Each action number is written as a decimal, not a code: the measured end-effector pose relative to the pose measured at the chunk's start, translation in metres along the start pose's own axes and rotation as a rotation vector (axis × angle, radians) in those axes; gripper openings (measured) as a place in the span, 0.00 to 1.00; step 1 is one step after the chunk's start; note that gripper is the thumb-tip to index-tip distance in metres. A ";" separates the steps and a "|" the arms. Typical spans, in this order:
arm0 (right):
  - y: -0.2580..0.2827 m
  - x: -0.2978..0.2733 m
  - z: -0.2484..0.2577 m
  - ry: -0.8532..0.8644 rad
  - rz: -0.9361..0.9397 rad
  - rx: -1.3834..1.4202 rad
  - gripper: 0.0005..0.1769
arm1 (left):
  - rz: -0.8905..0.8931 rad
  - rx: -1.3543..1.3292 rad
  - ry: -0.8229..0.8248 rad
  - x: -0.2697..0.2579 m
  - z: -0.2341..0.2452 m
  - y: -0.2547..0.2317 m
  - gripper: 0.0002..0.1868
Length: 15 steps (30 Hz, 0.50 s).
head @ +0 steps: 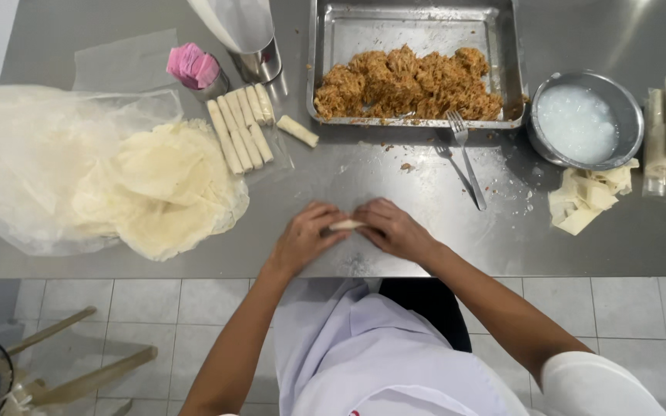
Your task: The person places filling onto spring roll wrappers, rolls them into cylinders, and packs the finished spring rolls into plastic containers.
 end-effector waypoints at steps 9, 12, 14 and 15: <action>-0.003 0.099 -0.004 -0.019 -0.333 0.145 0.14 | 0.288 -0.675 -0.365 -0.020 0.041 0.021 0.16; -0.031 0.132 -0.052 -0.050 -0.189 -0.529 0.11 | 0.264 -0.886 -0.489 -0.024 0.047 0.000 0.15; -0.041 0.136 -0.076 0.019 -0.169 -0.862 0.10 | 0.231 -0.984 -0.557 -0.032 0.039 0.003 0.14; -0.048 0.133 -0.079 -0.005 -0.148 -0.839 0.11 | 0.344 -1.057 -0.628 -0.038 0.030 0.022 0.12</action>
Point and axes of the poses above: each hand's wrist, its own x-axis towards the middle knuckle, its own z-axis out of the back of the hand, y = z × x, the point moved 1 cm from there along x, towards the middle knuckle, and after that the axes turned 3 degrees about -z, right-handed, at the moved point
